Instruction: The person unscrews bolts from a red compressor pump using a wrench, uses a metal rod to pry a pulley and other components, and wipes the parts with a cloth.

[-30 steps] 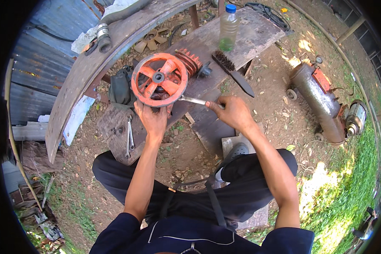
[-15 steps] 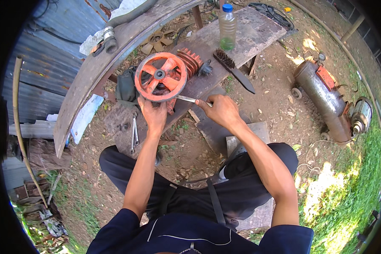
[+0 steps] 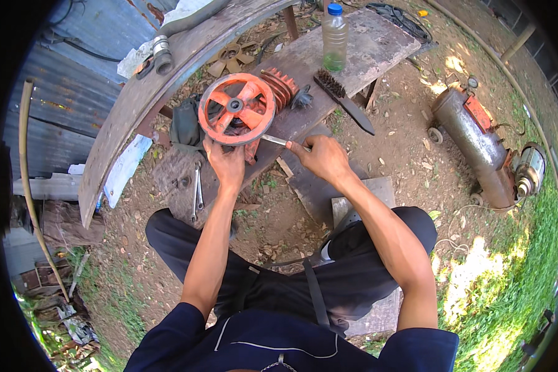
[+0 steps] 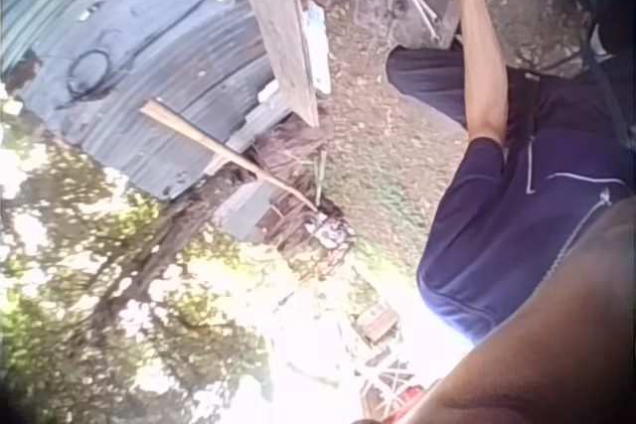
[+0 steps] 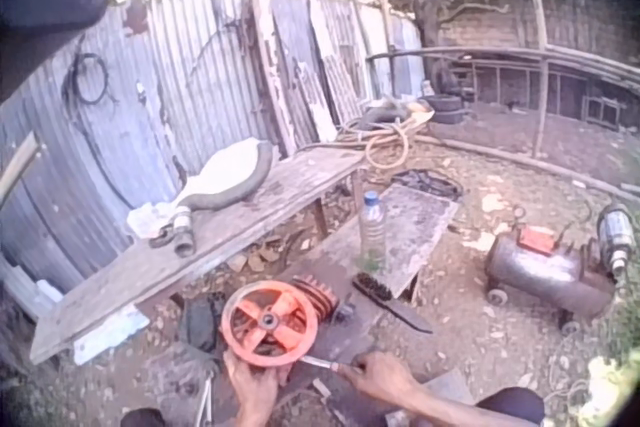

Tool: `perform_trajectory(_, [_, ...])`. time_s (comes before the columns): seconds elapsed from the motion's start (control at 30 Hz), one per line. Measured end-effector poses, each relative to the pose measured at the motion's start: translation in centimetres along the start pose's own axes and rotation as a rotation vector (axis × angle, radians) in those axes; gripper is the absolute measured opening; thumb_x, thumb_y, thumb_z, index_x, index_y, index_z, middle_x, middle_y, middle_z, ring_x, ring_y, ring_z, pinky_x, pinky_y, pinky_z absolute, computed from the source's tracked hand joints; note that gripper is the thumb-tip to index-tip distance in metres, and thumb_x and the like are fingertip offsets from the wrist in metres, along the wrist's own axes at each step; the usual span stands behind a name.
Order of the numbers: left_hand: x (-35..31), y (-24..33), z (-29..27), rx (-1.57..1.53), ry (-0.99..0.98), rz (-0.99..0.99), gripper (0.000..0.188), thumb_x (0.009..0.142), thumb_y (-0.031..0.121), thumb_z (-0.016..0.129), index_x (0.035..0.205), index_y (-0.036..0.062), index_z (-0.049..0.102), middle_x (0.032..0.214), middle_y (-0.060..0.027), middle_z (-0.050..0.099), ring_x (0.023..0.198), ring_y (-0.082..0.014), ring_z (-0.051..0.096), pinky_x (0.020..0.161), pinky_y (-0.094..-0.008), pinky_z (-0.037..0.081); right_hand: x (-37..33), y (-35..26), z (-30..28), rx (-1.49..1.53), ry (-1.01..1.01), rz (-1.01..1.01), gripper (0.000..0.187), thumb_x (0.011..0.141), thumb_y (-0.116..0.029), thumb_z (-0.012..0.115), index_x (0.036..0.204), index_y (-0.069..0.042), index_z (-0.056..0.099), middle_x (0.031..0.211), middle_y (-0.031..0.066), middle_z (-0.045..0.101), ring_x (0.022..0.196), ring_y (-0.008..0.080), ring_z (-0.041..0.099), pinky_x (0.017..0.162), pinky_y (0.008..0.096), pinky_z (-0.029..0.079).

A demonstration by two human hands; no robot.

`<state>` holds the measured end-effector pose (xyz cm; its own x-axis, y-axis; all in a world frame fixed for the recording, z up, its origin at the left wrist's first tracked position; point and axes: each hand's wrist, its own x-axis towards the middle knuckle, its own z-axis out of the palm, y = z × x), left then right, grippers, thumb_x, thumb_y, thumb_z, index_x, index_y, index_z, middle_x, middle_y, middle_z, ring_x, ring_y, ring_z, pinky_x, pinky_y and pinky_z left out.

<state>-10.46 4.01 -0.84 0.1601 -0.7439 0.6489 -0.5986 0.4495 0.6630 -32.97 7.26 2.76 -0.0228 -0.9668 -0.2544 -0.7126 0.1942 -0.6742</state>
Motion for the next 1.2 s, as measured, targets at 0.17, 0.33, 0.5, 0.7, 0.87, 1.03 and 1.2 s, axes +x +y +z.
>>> perform_trajectory(0.17, [-0.6,-0.9,-1.0,0.081,-0.066,0.035,0.034,0.076,0.003,0.078,0.107,-0.0012,0.065,0.115,-0.0167,0.057,0.109,-0.0360,0.050,0.094,-0.0457,0.041,0.1,0.6,0.2,0.003,-0.007,-0.018,0.063,0.087,-0.062,0.063,0.074,-0.001,0.071,0.060,0.0188,0.063,0.065,0.0376,0.066,0.065,0.0478,0.050])
perform_trajectory(0.33, [-1.1,-1.4,-1.3,0.135,-0.119,0.095,0.026,0.077,0.003,0.078,0.099,-0.0037,0.066,0.113,-0.0160,0.056,0.106,-0.0341,0.050,0.093,-0.0462,0.041,0.1,0.5,0.1,0.022,-0.025,-0.004,0.064,0.086,-0.063,0.063,0.075,-0.001,0.071,0.061,0.0186,0.063,0.066,0.0363,0.067,0.066,0.0477,0.050])
perform_trajectory(0.5, [-0.8,-0.7,-0.6,0.075,-0.058,-0.026,0.025,0.077,0.002,0.078,0.099,-0.0029,0.066,0.109,-0.0157,0.055,0.107,-0.0335,0.050,0.092,-0.0443,0.043,0.3,0.1,0.1,-0.012,-0.018,0.002,0.064,0.086,-0.064,0.062,0.076,-0.002,0.071,0.061,0.0189,0.063,0.067,0.0368,0.067,0.066,0.0484,0.050])
perform_trajectory(0.7, [-0.8,0.1,0.0,-0.007,-0.009,-0.081,0.022,0.078,0.003,0.078,0.096,-0.0021,0.067,0.109,-0.0147,0.055,0.108,-0.0338,0.050,0.092,-0.0441,0.043,0.2,0.0,0.3,-0.009,-0.004,-0.013,0.063,0.087,-0.063,0.063,0.074,-0.001,0.070,0.059,0.0171,0.061,0.063,0.0340,0.064,0.062,0.0468,0.048])
perform_trajectory(0.87, [-0.8,-0.4,-1.1,0.170,-0.070,0.103,0.018,0.078,0.005,0.077,0.090,-0.0027,0.068,0.108,-0.0149,0.056,0.103,-0.0333,0.051,0.090,-0.0448,0.041,0.2,0.0,0.2,0.009,-0.018,-0.008,0.063,0.086,-0.064,0.062,0.076,-0.002,0.072,0.059,0.0180,0.062,0.065,0.0368,0.066,0.064,0.0483,0.050])
perform_trajectory(1.03, [-0.9,-0.8,-0.7,0.105,-0.031,0.076,0.019,0.076,0.007,0.077,0.093,0.0017,0.070,0.105,-0.0123,0.057,0.099,-0.0335,0.050,0.089,-0.0466,0.038,0.0,0.0,0.2,0.005,-0.022,-0.012,0.063,0.087,-0.063,0.062,0.075,-0.002,0.071,0.058,0.0176,0.062,0.064,0.0359,0.066,0.064,0.0485,0.049])
perform_trajectory(1.2, [-0.8,1.0,0.1,0.016,0.037,-0.021,0.022,0.077,0.008,0.077,0.096,0.0009,0.069,0.105,-0.0130,0.057,0.099,-0.0336,0.050,0.089,-0.0484,0.038,0.0,0.4,0.3,0.014,-0.014,-0.008,0.064,0.087,-0.063,0.062,0.073,-0.002,0.070,0.059,0.0181,0.062,0.063,0.0362,0.066,0.064,0.0486,0.049])
